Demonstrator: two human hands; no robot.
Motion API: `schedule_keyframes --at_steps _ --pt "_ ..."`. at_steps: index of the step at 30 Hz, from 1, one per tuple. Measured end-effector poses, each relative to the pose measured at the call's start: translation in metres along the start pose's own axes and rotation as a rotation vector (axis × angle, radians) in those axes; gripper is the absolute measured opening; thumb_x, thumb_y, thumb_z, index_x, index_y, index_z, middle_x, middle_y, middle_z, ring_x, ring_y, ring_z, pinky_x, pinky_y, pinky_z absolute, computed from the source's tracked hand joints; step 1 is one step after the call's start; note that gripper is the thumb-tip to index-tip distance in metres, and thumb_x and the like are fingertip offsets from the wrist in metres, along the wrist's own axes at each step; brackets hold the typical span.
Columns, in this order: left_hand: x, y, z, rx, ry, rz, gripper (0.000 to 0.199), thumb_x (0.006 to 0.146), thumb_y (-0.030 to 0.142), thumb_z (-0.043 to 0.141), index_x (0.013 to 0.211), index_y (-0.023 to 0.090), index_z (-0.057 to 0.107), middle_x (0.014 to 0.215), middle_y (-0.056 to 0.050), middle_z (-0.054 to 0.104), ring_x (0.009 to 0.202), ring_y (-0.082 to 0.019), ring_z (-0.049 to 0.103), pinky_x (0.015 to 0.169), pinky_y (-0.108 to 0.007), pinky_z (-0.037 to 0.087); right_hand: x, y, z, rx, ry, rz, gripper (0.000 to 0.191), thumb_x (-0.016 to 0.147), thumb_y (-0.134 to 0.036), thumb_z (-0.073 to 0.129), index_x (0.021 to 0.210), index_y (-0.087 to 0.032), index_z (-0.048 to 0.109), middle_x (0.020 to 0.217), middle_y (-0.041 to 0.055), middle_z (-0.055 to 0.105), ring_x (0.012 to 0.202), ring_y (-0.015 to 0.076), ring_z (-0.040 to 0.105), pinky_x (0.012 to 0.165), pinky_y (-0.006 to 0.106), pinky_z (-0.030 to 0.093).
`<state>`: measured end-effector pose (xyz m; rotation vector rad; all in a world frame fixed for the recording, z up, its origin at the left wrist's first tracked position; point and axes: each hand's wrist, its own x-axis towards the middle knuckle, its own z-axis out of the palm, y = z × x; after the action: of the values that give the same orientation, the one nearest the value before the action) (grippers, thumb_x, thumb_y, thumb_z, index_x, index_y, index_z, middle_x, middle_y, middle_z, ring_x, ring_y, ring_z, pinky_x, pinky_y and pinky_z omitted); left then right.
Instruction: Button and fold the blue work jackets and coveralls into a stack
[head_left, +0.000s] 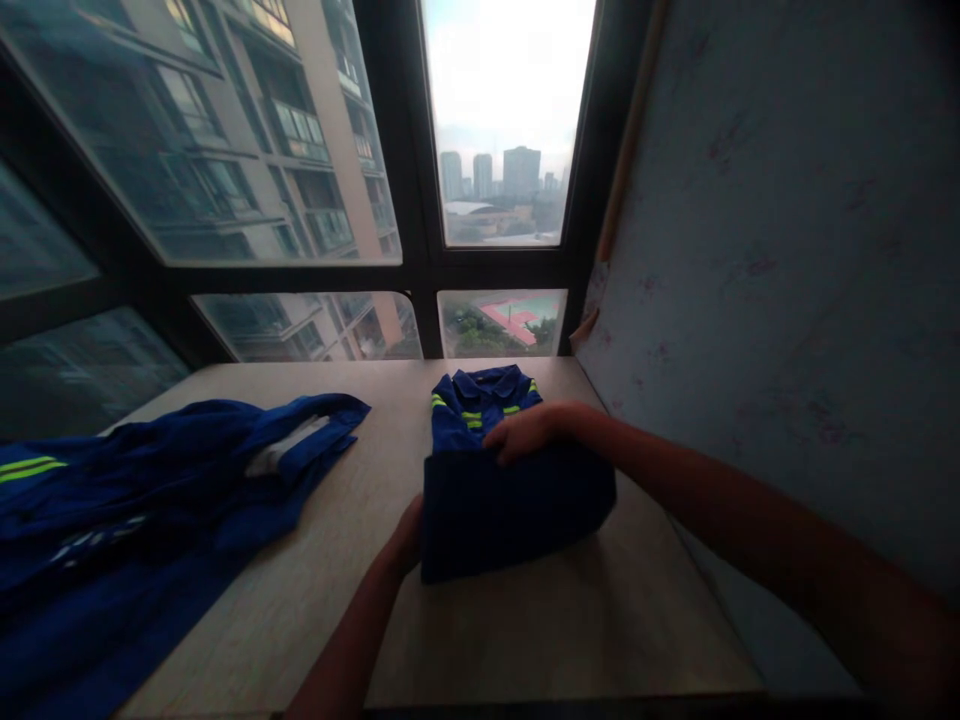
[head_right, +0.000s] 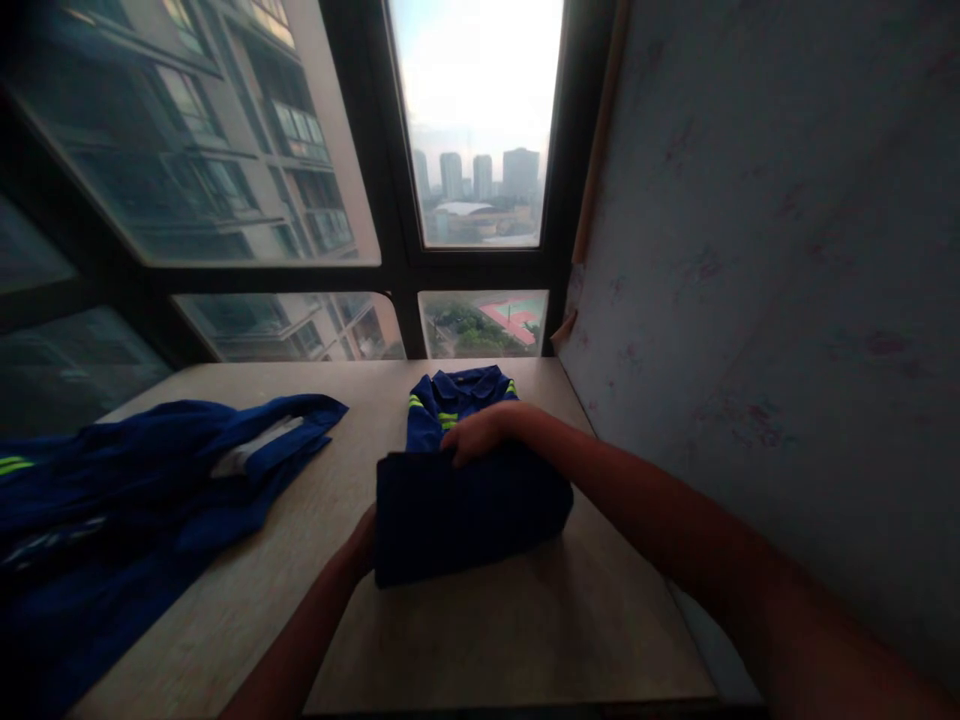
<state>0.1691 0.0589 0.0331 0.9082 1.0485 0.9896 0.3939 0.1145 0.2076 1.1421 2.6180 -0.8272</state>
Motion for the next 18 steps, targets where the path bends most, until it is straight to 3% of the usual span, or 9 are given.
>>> schedule_keyframes --at_steps 3,6,9,14,18 --pt "-0.001 0.005 -0.003 -0.108 -0.065 -0.069 0.055 0.091 0.057 0.047 0.120 0.014 0.065 0.124 -0.011 0.069 0.120 -0.030 0.062 0.109 -0.048 0.044 0.035 0.024 -0.021 -0.062 0.270 0.140 0.033 0.084 -0.008 0.056 0.111 -0.016 0.071 0.110 0.0076 0.073 0.099 0.0238 0.067 0.093 0.036 0.046" --pt "0.001 0.000 -0.005 -0.048 -0.030 -0.120 0.059 0.089 0.060 0.050 0.120 0.012 0.065 0.124 -0.013 0.069 0.118 -0.029 0.064 0.109 -0.045 0.045 0.045 0.049 -0.007 -0.083 0.527 0.253 0.042 0.090 -0.012 0.048 0.129 -0.017 0.060 0.132 0.0131 0.061 0.120 0.0289 0.057 0.102 0.042 0.040" --pt "0.008 -0.007 -0.008 0.201 0.072 -0.087 0.057 0.084 0.060 0.058 0.112 0.011 0.068 0.115 -0.014 0.073 0.109 -0.030 0.068 0.102 -0.044 0.050 0.032 0.078 0.035 -0.056 0.671 0.369 0.047 0.091 -0.019 0.051 0.137 -0.019 0.053 0.136 0.0124 0.059 0.124 0.0270 0.055 0.102 0.038 0.041" --pt "0.020 -0.011 -0.013 0.383 0.190 -0.026 0.044 0.072 0.052 0.071 0.091 0.012 0.073 0.097 -0.015 0.077 0.102 -0.035 0.069 0.098 -0.047 0.051 -0.003 0.125 0.123 0.051 0.823 0.651 0.048 0.093 -0.031 0.052 0.135 -0.009 0.051 0.128 0.0207 0.062 0.118 0.0284 0.061 0.098 0.038 0.046" --pt "0.022 -0.011 -0.010 0.471 0.280 0.076 0.045 0.072 0.051 0.068 0.095 0.013 0.072 0.104 -0.015 0.075 0.109 -0.035 0.066 0.104 -0.048 0.046 -0.007 0.142 0.170 0.141 0.887 0.731 0.045 0.096 -0.037 0.046 0.132 -0.013 0.053 0.125 0.0163 0.066 0.112 0.0246 0.065 0.091 0.034 0.051"
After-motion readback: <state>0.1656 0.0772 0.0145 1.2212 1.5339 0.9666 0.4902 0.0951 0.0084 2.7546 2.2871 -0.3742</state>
